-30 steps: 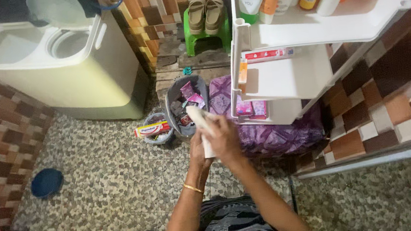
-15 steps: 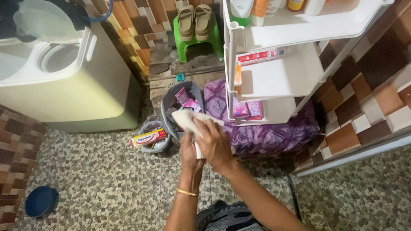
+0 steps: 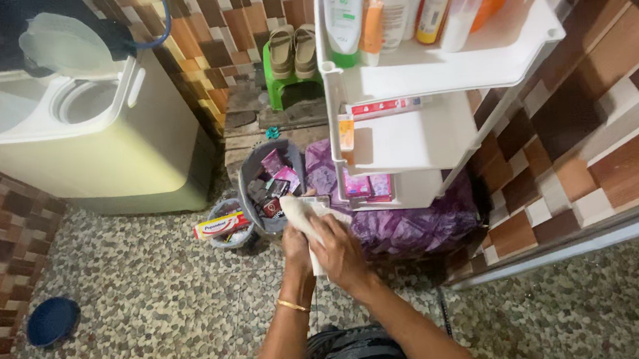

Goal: The person wipes several small personal-care items with a white cloth and places them on a white plastic bathroom shelf. The items include bottles and boxes taken from a gray bin on the floor.

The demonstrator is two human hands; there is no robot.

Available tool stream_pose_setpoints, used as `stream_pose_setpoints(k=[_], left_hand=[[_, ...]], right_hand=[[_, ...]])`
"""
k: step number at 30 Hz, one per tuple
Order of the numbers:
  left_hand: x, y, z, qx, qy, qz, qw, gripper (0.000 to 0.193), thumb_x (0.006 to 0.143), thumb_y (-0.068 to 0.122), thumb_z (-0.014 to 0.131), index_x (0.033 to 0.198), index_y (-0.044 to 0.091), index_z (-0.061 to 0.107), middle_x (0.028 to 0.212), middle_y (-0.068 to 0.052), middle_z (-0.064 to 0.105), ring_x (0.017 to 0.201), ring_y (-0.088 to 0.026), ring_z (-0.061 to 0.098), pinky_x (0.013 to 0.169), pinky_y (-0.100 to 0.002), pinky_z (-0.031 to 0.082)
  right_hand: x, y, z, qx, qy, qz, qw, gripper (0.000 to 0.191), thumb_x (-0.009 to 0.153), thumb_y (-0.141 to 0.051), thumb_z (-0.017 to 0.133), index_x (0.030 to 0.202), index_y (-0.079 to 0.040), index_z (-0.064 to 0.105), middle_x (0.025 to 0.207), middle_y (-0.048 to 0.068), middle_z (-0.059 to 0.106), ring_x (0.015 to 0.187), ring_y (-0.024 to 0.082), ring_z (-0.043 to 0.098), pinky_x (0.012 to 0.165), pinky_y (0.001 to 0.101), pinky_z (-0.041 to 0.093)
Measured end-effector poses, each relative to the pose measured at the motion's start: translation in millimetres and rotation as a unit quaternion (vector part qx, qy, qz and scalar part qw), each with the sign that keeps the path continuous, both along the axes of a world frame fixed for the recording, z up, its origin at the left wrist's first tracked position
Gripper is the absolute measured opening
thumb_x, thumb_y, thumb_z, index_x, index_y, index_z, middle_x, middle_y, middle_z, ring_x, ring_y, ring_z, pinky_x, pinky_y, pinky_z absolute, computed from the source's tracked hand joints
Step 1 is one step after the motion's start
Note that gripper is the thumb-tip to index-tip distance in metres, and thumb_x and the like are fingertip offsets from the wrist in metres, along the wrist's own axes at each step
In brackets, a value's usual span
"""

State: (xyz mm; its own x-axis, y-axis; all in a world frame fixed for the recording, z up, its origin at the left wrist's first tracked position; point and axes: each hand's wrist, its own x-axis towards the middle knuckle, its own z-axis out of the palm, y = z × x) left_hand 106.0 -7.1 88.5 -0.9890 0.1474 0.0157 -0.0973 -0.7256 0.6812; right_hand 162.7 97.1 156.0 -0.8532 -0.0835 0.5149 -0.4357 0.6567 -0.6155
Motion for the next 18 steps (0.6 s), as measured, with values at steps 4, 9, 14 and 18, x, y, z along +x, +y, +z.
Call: stream_pose_setpoints(k=[4, 9, 14, 18], left_hand=[[-1, 26, -3, -0.011, -0.036, 0.025, 0.999, 0.044, 0.104, 0.021, 0.033, 0.135, -0.002, 0.055, 0.111, -0.017, 0.067, 0.096, -0.025, 0.069, 0.085, -0.039, 0.060], [1, 51, 16, 0.090, -0.089, 0.006, 0.992, 0.040, 0.107, 0.030, 0.043, 0.135, 0.004, 0.055, 0.117, -0.012, 0.067, 0.102, -0.022, 0.069, 0.089, -0.037, 0.057], [3, 67, 30, 0.102, -0.095, 0.017, 0.990, 0.041, 0.108, 0.033, 0.049, 0.133, 0.001, 0.057, 0.114, -0.010, 0.069, 0.103, -0.020, 0.068, 0.093, -0.039, 0.056], [0, 70, 25, 0.107, -0.099, 0.024, 0.989, 0.043, 0.106, 0.034, 0.049, 0.133, 0.001, 0.058, 0.115, -0.010, 0.070, 0.102, -0.020, 0.068, 0.092, -0.038, 0.057]], right_hand=[[0, 21, 7, 0.042, 0.020, -0.035, 0.998, 0.049, 0.086, -0.008, 0.071, 0.133, 0.002, 0.063, 0.111, 0.015, 0.066, 0.094, 0.034, 0.069, 0.076, 0.0431, 0.059], [-30, 40, 17, 0.039, 0.001, -0.062, 0.997, 0.046, 0.089, -0.011, 0.072, 0.132, 0.003, 0.062, 0.114, 0.018, 0.065, 0.092, 0.035, 0.068, 0.067, 0.0385, 0.061], [-52, 61, 21, 0.071, 0.013, -0.096, 0.993, 0.043, 0.088, -0.013, 0.072, 0.129, -0.001, 0.065, 0.111, 0.017, 0.066, 0.093, 0.036, 0.069, 0.071, 0.0453, 0.059], [-54, 64, 14, 0.051, 0.016, -0.066, 0.996, 0.044, 0.091, -0.014, 0.070, 0.131, 0.002, 0.063, 0.108, 0.018, 0.065, 0.093, 0.036, 0.069, 0.073, 0.0456, 0.059]])
